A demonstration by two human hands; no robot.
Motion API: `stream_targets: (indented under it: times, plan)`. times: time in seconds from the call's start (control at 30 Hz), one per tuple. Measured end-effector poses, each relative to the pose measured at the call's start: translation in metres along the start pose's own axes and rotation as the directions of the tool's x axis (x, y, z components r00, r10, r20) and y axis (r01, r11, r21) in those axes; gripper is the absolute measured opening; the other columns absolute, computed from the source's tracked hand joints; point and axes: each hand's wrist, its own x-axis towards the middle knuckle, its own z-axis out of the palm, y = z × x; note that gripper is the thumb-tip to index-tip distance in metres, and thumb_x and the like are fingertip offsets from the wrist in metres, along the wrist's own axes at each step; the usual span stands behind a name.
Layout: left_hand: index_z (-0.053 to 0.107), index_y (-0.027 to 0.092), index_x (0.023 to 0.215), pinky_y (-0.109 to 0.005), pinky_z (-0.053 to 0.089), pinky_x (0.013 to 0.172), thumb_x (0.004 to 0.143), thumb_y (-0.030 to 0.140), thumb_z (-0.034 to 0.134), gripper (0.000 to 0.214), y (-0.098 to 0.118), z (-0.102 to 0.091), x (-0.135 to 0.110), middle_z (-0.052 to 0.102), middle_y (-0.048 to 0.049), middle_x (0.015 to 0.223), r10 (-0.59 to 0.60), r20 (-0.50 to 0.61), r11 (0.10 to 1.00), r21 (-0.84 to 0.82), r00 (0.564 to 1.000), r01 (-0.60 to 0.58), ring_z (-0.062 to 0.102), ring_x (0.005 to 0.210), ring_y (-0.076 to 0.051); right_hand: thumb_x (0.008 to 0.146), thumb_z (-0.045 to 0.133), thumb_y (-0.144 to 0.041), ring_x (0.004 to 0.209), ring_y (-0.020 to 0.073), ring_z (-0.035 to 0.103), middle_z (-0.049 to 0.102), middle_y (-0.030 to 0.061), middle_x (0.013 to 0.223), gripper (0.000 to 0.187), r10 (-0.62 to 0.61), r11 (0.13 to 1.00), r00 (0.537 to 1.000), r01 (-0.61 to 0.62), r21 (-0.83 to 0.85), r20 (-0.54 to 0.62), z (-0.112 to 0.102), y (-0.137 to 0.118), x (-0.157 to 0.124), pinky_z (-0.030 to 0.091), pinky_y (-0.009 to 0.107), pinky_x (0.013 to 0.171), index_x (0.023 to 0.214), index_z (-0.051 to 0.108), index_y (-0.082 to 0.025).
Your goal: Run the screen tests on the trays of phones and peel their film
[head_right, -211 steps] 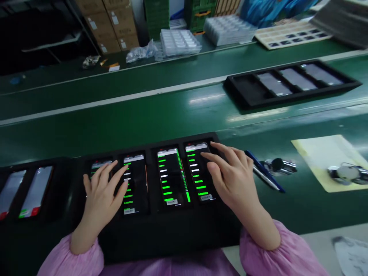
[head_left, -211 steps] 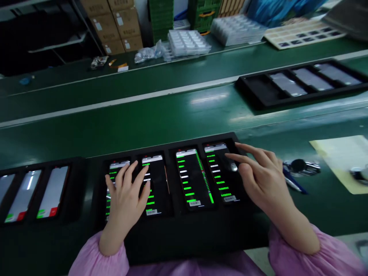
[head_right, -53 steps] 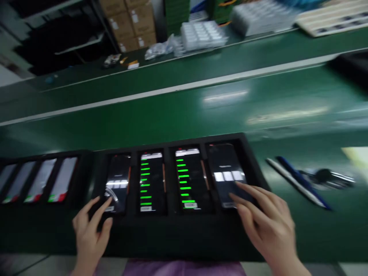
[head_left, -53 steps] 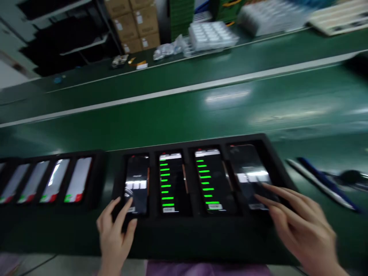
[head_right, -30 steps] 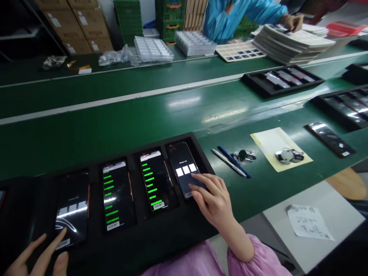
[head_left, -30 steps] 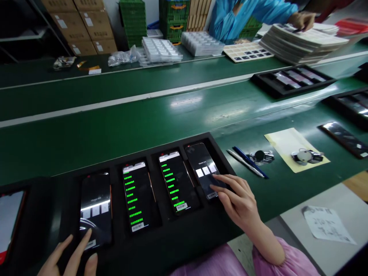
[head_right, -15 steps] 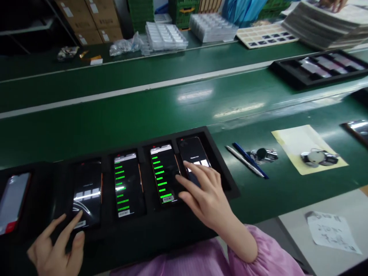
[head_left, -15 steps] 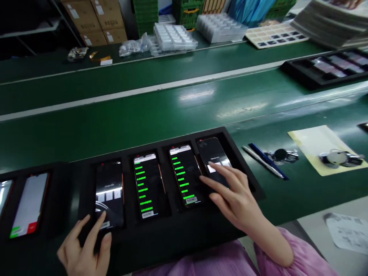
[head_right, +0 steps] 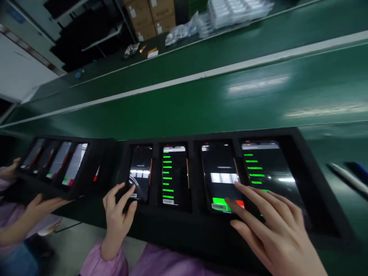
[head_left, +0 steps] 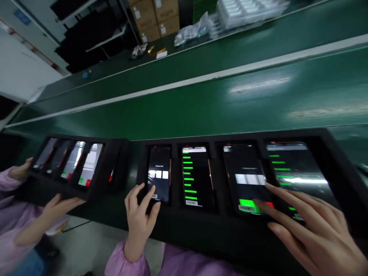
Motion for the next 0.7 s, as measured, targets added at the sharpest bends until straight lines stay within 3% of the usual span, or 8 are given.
stream_targets:
  times: [0.17, 0.33, 0.53, 0.7]
  plan:
    - [0.078, 0.027, 0.118, -0.057, 0.032, 0.125, 0.102, 0.035, 0.066, 0.021, 0.000, -0.008, 0.014, 0.068, -0.0105, 0.131, 0.038, 0.011, 0.999, 0.038, 0.999, -0.039, 0.062, 0.127, -0.029, 0.104, 0.055, -0.034, 0.115, 0.0334, 0.067, 0.069, 0.0101, 0.140, 0.026, 0.029, 0.999, 1.000, -0.029, -0.012, -0.004, 0.008, 0.002, -0.006, 0.045, 0.052, 0.090, 0.122, 0.073, -0.030]
    - [0.078, 0.026, 0.100, -0.061, 0.021, 0.131, 0.098, 0.037, 0.074, 0.012, 0.006, -0.004, 0.036, 0.074, -0.0069, 0.121, 0.071, -0.041, 0.997, 0.037, 0.997, -0.070, 0.062, 0.130, -0.030, 0.103, 0.056, -0.034, 0.114, 0.0321, 0.068, 0.071, 0.0086, 0.136, 0.025, 0.025, 1.000, 0.999, -0.026, -0.010, -0.022, 0.010, 0.002, -0.005, 0.046, 0.050, 0.088, 0.119, 0.075, -0.030]
    - [0.072, 0.027, 0.129, -0.064, 0.019, 0.130, 0.101, 0.049, 0.068, 0.037, 0.013, 0.002, 0.052, 0.065, -0.0112, 0.142, 0.057, 0.064, 0.997, 0.053, 0.996, -0.061, 0.055, 0.139, -0.035, 0.105, 0.053, -0.034, 0.112, 0.0332, 0.067, 0.072, 0.0135, 0.130, 0.027, -0.018, 0.999, 0.999, 0.017, -0.034, -0.027, 0.008, -0.001, 0.002, 0.046, 0.049, 0.087, 0.114, 0.076, -0.024]
    - [0.058, 0.021, 0.147, -0.060, 0.027, 0.129, 0.101, 0.055, 0.066, 0.058, 0.013, -0.006, 0.043, 0.061, -0.0165, 0.143, -0.022, -0.056, 1.000, -0.011, 0.998, 0.021, 0.059, 0.135, -0.032, 0.105, 0.054, -0.034, 0.115, 0.0338, 0.068, 0.071, 0.0111, 0.134, 0.026, 0.007, 0.999, 1.000, -0.008, -0.032, -0.026, 0.010, 0.001, -0.006, 0.046, 0.051, 0.089, 0.118, 0.075, -0.026]
